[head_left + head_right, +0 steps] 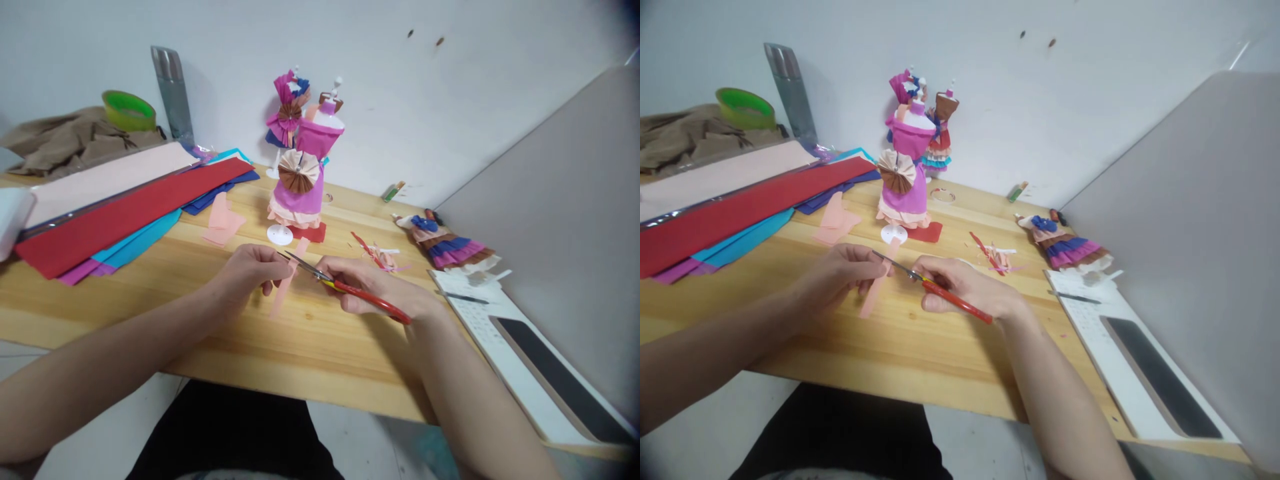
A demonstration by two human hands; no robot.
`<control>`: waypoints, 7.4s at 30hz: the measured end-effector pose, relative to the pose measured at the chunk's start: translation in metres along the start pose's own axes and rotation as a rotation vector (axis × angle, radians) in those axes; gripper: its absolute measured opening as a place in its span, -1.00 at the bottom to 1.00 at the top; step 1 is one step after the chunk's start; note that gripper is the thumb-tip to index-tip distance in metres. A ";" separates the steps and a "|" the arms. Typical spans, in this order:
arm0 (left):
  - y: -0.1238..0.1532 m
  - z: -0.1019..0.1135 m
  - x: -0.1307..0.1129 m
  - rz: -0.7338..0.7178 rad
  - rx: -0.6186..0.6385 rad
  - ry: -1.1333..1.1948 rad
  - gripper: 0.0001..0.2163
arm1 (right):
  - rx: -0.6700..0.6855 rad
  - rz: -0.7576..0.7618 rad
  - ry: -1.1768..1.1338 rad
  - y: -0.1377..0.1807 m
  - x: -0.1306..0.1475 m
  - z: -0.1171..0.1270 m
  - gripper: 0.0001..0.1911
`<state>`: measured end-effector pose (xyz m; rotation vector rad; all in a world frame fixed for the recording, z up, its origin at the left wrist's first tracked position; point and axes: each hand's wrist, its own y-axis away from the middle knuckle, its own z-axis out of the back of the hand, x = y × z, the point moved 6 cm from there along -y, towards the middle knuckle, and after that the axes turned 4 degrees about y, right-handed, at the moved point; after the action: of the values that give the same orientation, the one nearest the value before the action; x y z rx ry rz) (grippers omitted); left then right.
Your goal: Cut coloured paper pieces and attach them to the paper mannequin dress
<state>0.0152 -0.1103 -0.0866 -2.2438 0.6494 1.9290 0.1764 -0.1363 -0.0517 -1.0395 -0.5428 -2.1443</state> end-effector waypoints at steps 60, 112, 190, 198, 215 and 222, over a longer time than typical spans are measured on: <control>0.001 -0.002 0.004 0.018 -0.003 0.054 -0.87 | -0.003 -0.044 0.012 0.006 -0.002 0.010 -0.41; 0.000 -0.010 0.011 0.006 0.108 0.069 -0.85 | -0.732 0.136 0.172 0.008 0.012 0.016 -0.75; 0.001 0.014 -0.005 -0.119 -0.243 0.353 -0.85 | -0.386 -0.198 0.585 -0.032 -0.011 -0.019 -0.99; 0.001 0.011 0.000 -0.085 -0.215 0.352 -0.86 | -0.345 -0.123 0.506 -0.045 -0.034 -0.026 -0.81; 0.000 0.012 0.001 -0.055 -0.249 0.337 -0.87 | -0.373 -0.189 0.652 -0.035 -0.038 -0.016 -0.85; 0.000 0.011 0.002 -0.068 -0.224 0.338 -0.84 | -0.209 0.072 0.688 -0.044 -0.028 -0.032 -0.84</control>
<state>0.0054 -0.1064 -0.0906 -2.7246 0.3975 1.6790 0.1401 -0.1157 -0.0962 -0.3546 0.0464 -2.3389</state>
